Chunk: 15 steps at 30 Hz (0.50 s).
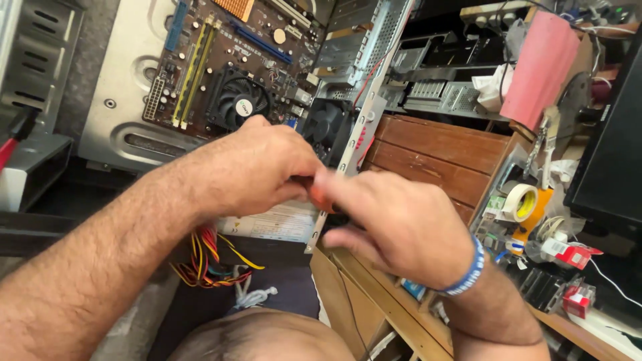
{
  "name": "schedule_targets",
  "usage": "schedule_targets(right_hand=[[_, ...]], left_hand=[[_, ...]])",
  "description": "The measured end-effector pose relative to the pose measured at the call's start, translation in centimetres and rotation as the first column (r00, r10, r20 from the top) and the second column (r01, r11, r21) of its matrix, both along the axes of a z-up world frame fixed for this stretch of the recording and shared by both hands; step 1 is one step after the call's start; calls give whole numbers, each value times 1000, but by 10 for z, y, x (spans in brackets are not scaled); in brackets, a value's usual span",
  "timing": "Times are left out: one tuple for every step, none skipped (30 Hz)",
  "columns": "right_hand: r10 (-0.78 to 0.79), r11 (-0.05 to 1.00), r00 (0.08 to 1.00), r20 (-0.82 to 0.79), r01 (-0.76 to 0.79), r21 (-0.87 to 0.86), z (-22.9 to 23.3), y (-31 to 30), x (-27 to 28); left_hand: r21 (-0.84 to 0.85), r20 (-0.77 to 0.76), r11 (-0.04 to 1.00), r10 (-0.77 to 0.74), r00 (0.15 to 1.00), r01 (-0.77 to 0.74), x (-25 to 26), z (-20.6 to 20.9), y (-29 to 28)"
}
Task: Repairing a desktop computer by removing screws and internal components using a screwdriver
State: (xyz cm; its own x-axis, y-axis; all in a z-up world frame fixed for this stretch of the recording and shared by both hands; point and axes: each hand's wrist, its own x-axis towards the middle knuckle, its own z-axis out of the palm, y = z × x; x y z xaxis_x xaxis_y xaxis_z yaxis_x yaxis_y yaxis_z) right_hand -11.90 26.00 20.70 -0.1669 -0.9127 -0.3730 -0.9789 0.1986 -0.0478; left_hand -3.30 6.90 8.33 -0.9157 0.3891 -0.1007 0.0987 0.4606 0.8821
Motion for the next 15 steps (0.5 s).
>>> schedule_targets(right_hand=[[98, 995, 988, 118, -93, -46, 8, 2, -4], [102, 994, 988, 112, -97, -51, 5, 2, -5], [143, 988, 982, 122, -134, -77, 3, 3, -6], [183, 980, 974, 131, -171, -103, 1, 4, -6], [180, 980, 975, 128, -168, -103, -1, 1, -3], [166, 978, 986, 24, -162, -129, -3, -2, -1], [146, 975, 986, -81, -157, -156, -5, -5, 2], [141, 976, 986, -85, -153, -158, -8, -4, 4], [105, 975, 984, -144, -130, -182, -12, -4, 4], [67, 972, 977, -201, -109, -206, -16, -4, 5], [65, 972, 976, -206, -109, -209, -15, -2, 5], [40, 978, 985, -167, -73, -196, -14, -1, 4], [17, 983, 992, -126, -40, -181, -14, 0, 4], [17, 982, 991, -130, -41, -184, -7, -3, 2], [45, 995, 999, 7, -44, -88, 0, -6, 0]], left_hand=[[38, -14, 999, 6, 1000, -5, 1, 1, -3], [31, -19, 999, 9, 1000, -8, 4, -5, -2], [114, -30, 993, 34, 999, -31, 7, -11, 0], [196, -40, 979, 61, 997, -52, 10, -17, 2], [195, -42, 980, 57, 997, -48, 10, -15, 1], [153, 35, 986, 57, 998, -61, 11, -13, 0], [108, 110, 992, 58, 992, -70, 10, -9, -1], [106, 107, 992, 53, 993, -65, 9, -9, 0], [117, 79, 992, 47, 996, -56, 7, -9, 1], [128, 51, 991, 41, 998, -47, 6, -9, 1], [125, 45, 991, 40, 998, -45, 7, -10, 1], [156, 22, 986, 47, 999, -49, 7, -11, 1], [188, 0, 981, 56, 998, -55, 8, -13, 1], [185, -4, 981, 56, 998, -55, 9, -14, 2], [204, -5, 978, 54, 999, -52, 10, -15, 4]])
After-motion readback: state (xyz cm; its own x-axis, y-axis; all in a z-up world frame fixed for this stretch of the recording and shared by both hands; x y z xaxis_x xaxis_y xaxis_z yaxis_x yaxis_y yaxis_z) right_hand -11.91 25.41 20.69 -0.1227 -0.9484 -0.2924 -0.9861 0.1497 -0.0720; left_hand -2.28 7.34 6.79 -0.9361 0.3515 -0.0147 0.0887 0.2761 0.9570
